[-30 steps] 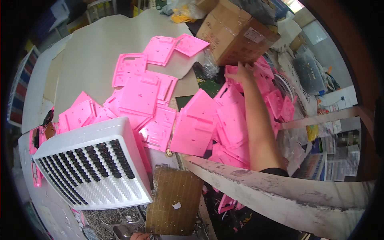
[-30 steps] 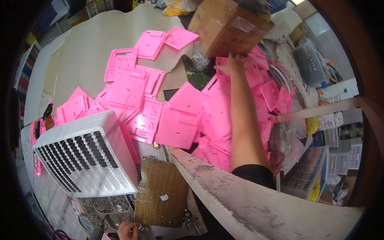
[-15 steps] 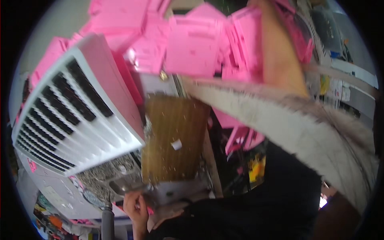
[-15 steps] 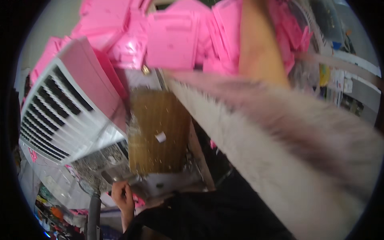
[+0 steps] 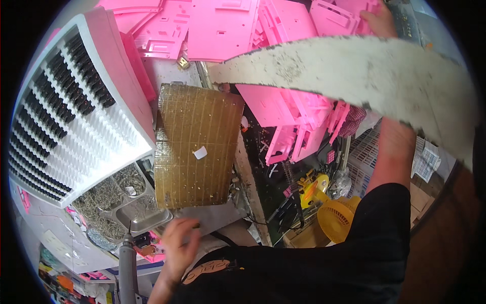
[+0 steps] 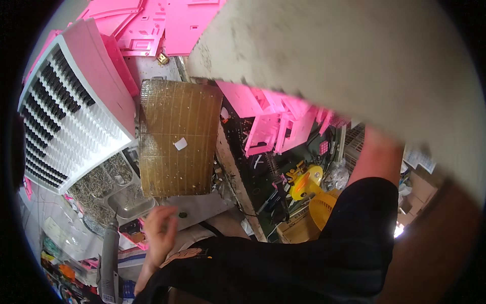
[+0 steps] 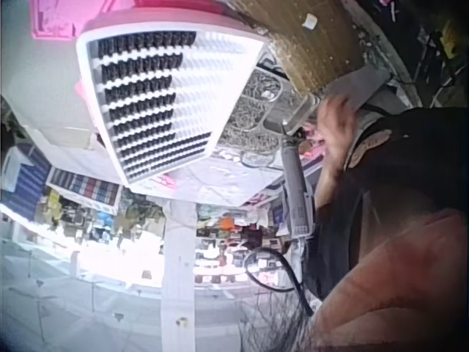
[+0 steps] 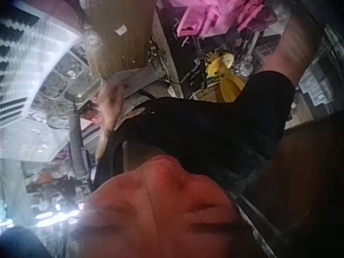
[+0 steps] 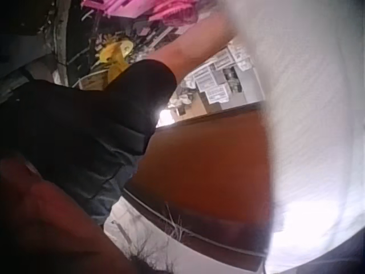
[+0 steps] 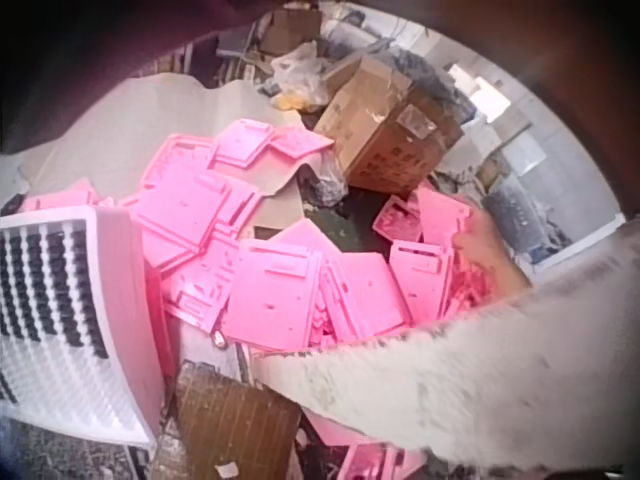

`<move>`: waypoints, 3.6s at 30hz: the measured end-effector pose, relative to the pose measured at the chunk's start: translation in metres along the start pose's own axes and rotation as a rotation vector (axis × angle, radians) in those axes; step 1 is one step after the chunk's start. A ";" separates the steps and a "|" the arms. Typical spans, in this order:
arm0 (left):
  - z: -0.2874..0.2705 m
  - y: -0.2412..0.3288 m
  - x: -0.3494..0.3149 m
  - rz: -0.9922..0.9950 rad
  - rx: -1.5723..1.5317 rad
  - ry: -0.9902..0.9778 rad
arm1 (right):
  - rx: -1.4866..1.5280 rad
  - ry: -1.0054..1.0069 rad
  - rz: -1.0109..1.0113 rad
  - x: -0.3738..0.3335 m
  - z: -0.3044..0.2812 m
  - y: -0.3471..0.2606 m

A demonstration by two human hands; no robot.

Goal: Assembling and soldering electronic components into a pink plastic toy housing.

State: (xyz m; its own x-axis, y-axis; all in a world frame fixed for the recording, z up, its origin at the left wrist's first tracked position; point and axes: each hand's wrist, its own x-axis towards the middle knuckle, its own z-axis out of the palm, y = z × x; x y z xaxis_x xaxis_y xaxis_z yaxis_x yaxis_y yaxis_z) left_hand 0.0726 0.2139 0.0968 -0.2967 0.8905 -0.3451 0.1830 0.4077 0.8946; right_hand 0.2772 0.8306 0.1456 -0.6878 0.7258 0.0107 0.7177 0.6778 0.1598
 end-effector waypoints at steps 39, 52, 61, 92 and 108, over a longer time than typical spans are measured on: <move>0.059 0.052 0.080 0.279 -0.127 0.034 | -0.103 -0.124 0.728 -0.003 0.078 0.101; 0.035 0.024 0.044 0.276 -0.103 0.110 | -0.303 0.193 0.393 -0.009 0.057 0.111; 0.012 0.036 0.036 0.467 -0.024 0.063 | 0.001 0.453 -0.068 -0.144 -0.019 -0.067; -0.017 -0.033 -0.223 0.355 -1.143 -0.280 | 1.339 0.774 -0.457 -0.504 -0.144 -0.495; -0.128 -0.150 -0.246 0.414 -0.720 -0.140 | 1.820 -0.079 -0.170 -0.490 -0.082 -0.566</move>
State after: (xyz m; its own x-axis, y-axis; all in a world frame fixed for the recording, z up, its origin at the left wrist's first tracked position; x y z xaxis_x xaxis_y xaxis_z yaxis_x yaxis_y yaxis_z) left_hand -0.0021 -0.0919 0.0834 -0.2095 0.9759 0.0616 -0.4048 -0.1439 0.9030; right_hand 0.1988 0.0818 0.1311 -0.7899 0.6102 0.0614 -0.1019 -0.0319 -0.9943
